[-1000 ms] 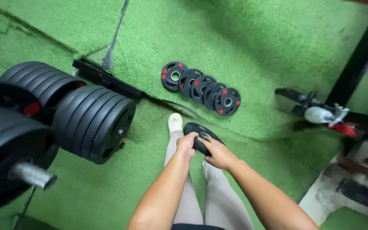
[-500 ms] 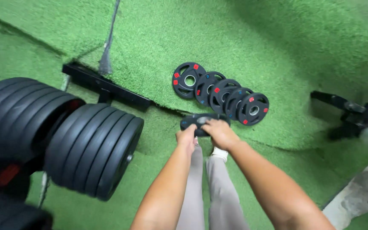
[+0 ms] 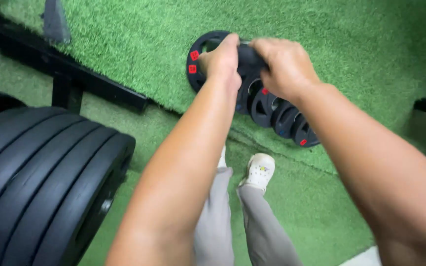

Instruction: Organize weight plates onto a rack and wipe down gym equipment with a spray bottle and cloth.

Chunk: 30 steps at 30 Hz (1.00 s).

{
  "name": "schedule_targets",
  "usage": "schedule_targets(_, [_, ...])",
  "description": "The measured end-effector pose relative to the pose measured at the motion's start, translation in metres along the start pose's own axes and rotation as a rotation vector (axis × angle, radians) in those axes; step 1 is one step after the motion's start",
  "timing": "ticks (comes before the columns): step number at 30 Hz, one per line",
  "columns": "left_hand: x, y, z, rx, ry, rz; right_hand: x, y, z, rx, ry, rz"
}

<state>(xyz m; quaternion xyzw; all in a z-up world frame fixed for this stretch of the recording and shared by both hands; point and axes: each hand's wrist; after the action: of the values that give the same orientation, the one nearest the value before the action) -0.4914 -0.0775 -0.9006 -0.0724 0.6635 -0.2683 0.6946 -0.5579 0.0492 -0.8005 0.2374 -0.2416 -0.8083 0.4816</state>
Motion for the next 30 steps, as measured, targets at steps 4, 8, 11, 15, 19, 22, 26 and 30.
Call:
schedule_targets(4, [-0.015, -0.019, -0.01, 0.052, 0.089, -0.119, 0.002, -0.038, -0.013, -0.036, -0.077, 0.223])
schedule_targets(8, [0.018, -0.002, -0.012, 0.141, 0.16, -0.139, 0.005, -0.068, -0.047, -0.288, -0.106, 0.169])
schedule_targets(11, [0.043, 0.021, -0.011, 0.344, 0.179, -0.178, -0.004, -0.098, -0.084, -0.349, -0.089, 0.11])
schedule_targets(15, [0.04, 0.047, 0.023, 0.857, 0.03, -0.231, -0.056, -0.09, -0.135, -0.131, -0.037, -0.009])
schedule_targets(19, [0.001, 0.087, 0.081, 1.012, -0.002, -0.363, -0.117, -0.017, -0.145, -0.099, -0.089, -0.093])
schedule_targets(22, [-0.073, 0.103, 0.137, 1.053, 0.049, -0.592, -0.164, 0.053, -0.122, 0.012, -0.163, -0.168])
schedule_targets(26, [-0.2, 0.086, 0.189, 1.064, 0.079, -0.629, -0.204, 0.143, -0.055, 0.016, -0.054, -0.234])
schedule_targets(30, [-0.313, 0.047, 0.215, 1.008, 0.083, -0.825, -0.215, 0.226, 0.044, -0.022, -0.034, -0.108])
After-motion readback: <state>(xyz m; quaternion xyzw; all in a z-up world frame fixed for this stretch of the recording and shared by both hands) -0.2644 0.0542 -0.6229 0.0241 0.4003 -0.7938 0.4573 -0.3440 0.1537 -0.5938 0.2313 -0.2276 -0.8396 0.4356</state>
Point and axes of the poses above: each hand's wrist, its own x-axis towards the middle knuckle, its own z-axis out of the back of the hand, y = z × x, and after that the axes turned 7 degrees about z, right-handed
